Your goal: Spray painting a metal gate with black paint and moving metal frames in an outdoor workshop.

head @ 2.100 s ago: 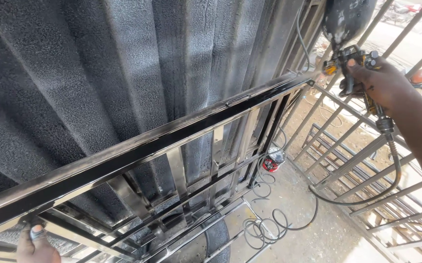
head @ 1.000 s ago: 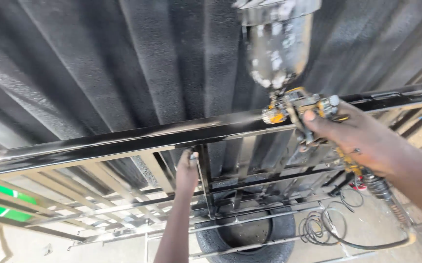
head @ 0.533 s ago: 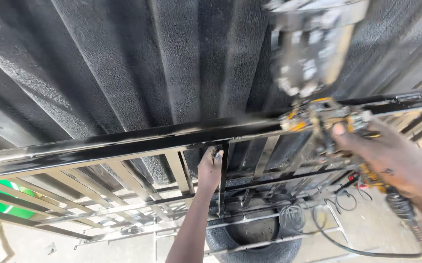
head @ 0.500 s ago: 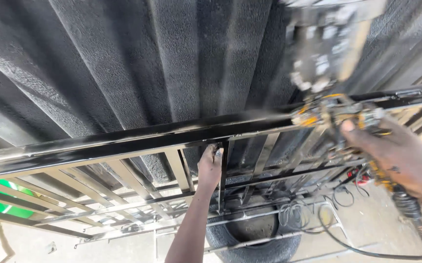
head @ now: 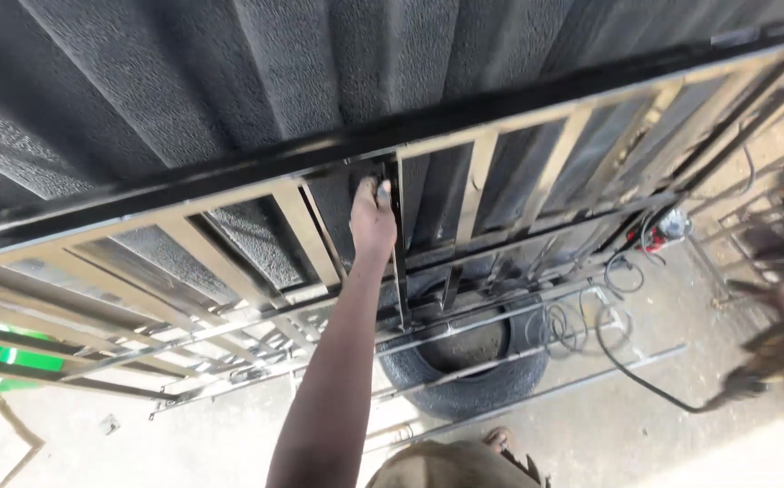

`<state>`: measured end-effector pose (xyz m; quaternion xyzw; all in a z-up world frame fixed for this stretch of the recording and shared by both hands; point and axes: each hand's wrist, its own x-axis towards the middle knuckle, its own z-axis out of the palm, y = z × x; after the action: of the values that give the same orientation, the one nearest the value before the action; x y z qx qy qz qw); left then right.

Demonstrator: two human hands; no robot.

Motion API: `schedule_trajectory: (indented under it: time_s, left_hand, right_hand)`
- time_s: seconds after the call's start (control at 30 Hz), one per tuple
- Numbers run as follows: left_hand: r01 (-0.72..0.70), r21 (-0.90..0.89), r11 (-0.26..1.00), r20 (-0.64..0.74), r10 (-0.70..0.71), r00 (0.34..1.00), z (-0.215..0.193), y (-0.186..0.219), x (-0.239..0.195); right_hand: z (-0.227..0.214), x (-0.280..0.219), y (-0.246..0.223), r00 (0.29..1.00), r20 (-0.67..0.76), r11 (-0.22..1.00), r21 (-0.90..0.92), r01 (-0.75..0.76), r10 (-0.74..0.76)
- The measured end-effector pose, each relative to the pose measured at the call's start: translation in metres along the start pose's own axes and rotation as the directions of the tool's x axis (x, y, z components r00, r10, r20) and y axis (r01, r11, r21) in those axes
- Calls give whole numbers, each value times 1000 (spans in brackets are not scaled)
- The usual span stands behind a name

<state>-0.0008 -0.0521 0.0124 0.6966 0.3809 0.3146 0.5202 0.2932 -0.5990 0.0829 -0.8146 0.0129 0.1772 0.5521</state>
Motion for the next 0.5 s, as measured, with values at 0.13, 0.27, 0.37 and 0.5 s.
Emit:
schedule_trajectory:
  time_s: [0.13,0.27,0.37,0.5]
  left_hand:
    - [156,23,987,45,-157,987,-8,21,22]
    - [103,123,987,13,-105,994,5,-21,75]
    - [76,101,992,-16,-75,997,8,-42,105]
    - [120,135,984,-50,-114,992,9,-29,116]
  right_hand:
    - [125,-172,6,986,-105,991,-32,129,-132]
    - [162,-227,38,996,-52,972,221,83,-73]
    - [152,-260,38,983,-169,991,127,-44,65]
    - [48,-233,95,957,-290,958,-277,-76,-8]
